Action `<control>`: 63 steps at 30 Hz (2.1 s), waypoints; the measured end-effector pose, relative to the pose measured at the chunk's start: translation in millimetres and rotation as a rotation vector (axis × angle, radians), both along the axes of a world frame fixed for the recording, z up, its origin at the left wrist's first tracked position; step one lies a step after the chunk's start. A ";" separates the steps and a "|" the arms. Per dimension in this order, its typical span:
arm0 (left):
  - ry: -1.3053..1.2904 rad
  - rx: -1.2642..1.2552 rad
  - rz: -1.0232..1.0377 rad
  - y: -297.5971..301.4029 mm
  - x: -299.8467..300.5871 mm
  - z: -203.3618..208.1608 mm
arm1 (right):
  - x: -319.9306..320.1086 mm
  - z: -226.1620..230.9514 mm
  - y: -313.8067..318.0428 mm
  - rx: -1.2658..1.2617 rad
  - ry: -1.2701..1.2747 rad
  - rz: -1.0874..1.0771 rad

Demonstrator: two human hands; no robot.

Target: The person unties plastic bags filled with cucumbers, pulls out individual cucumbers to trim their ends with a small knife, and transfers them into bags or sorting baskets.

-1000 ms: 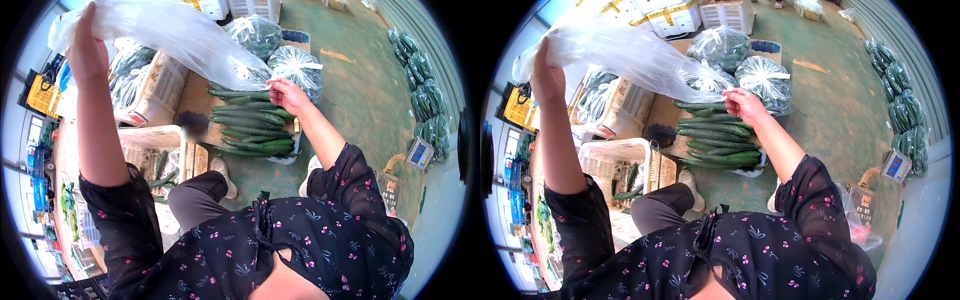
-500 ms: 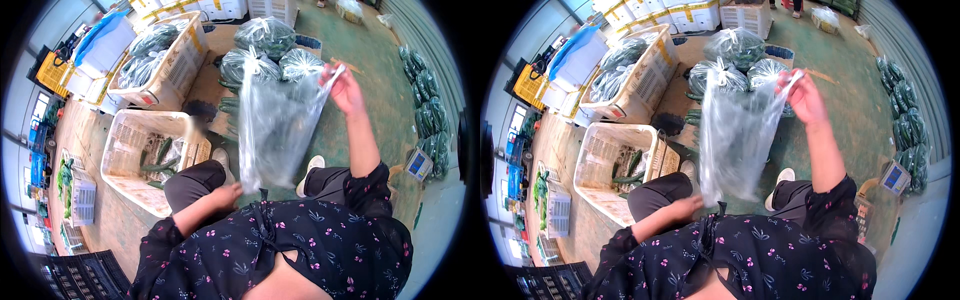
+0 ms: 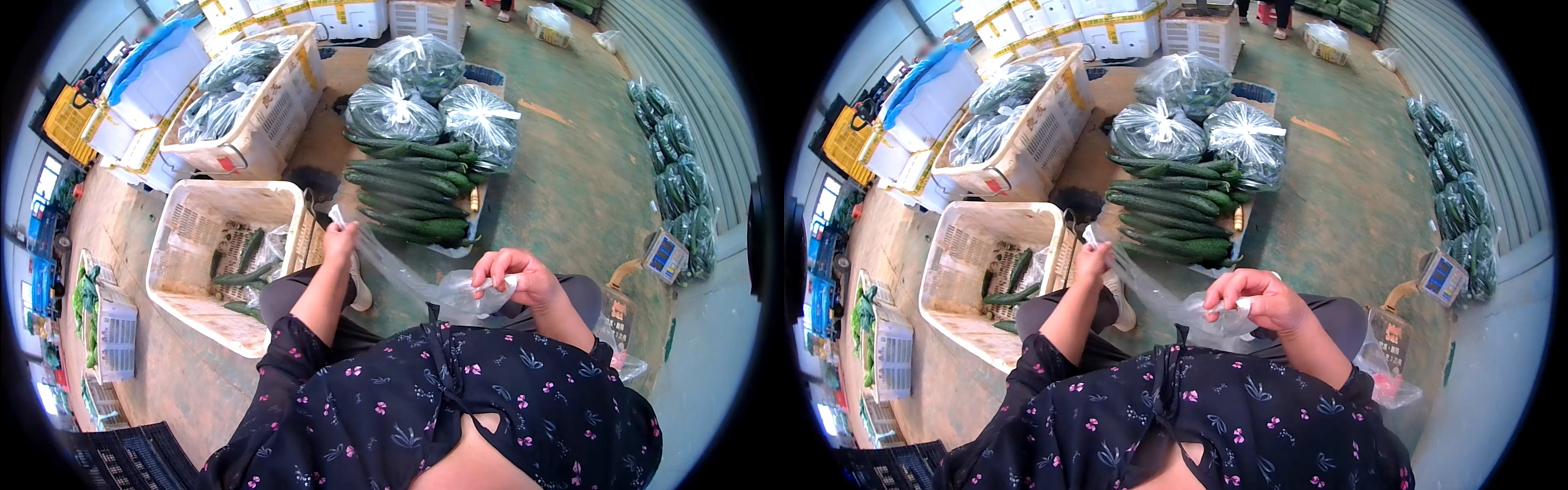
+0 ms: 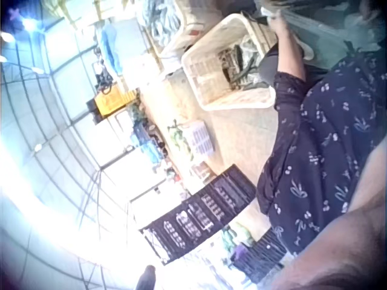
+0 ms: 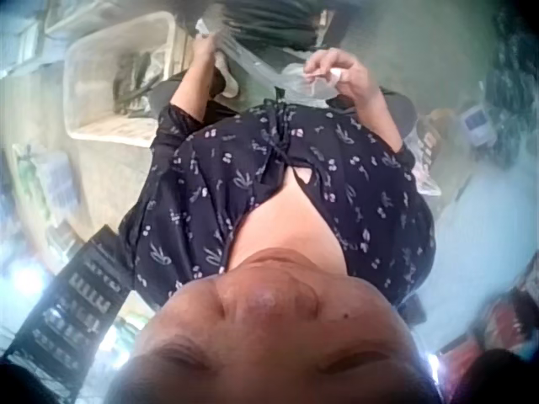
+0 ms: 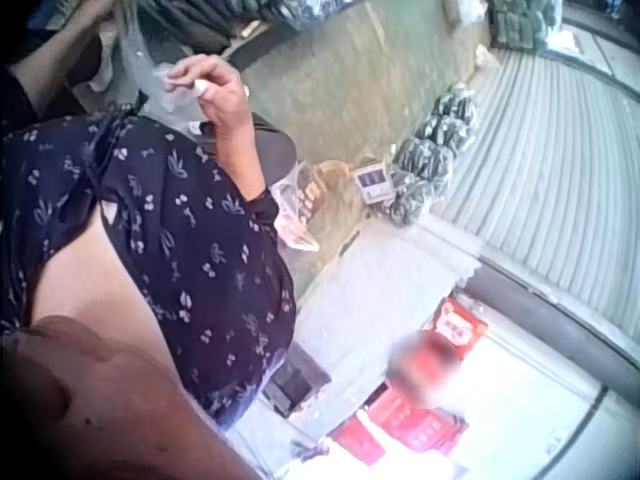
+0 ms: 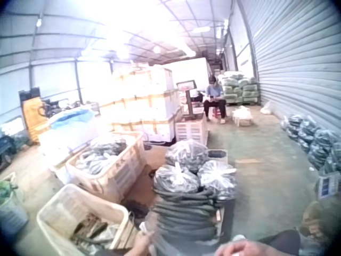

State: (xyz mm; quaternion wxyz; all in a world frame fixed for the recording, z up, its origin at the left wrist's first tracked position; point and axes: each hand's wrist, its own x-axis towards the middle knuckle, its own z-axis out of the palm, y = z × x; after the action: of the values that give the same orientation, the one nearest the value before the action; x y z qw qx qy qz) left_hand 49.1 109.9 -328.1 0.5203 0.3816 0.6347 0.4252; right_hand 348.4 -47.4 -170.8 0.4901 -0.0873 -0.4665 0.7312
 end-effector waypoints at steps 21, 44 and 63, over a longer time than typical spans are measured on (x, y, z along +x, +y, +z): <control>-0.895 -0.638 -1.175 -71.2 35.4 78.2 | 3.3 -107.8 92.6 0.508 -1.683 -0.245; -0.515 -0.653 -0.696 -52.2 57.1 -5.8 | -10.1 -238.4 151.6 0.282 -1.949 -0.317; -0.699 -0.399 -0.522 -45.0 57.5 20.4 | -57.9 -126.4 95.7 -0.538 -0.714 -0.199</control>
State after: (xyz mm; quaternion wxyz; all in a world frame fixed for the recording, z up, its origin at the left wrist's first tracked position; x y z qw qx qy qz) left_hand 106.6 64.9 -307.6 0.8549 0.2553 0.3740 0.2530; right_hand 290.5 48.3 -297.2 0.3263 -0.5025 -0.3893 0.6997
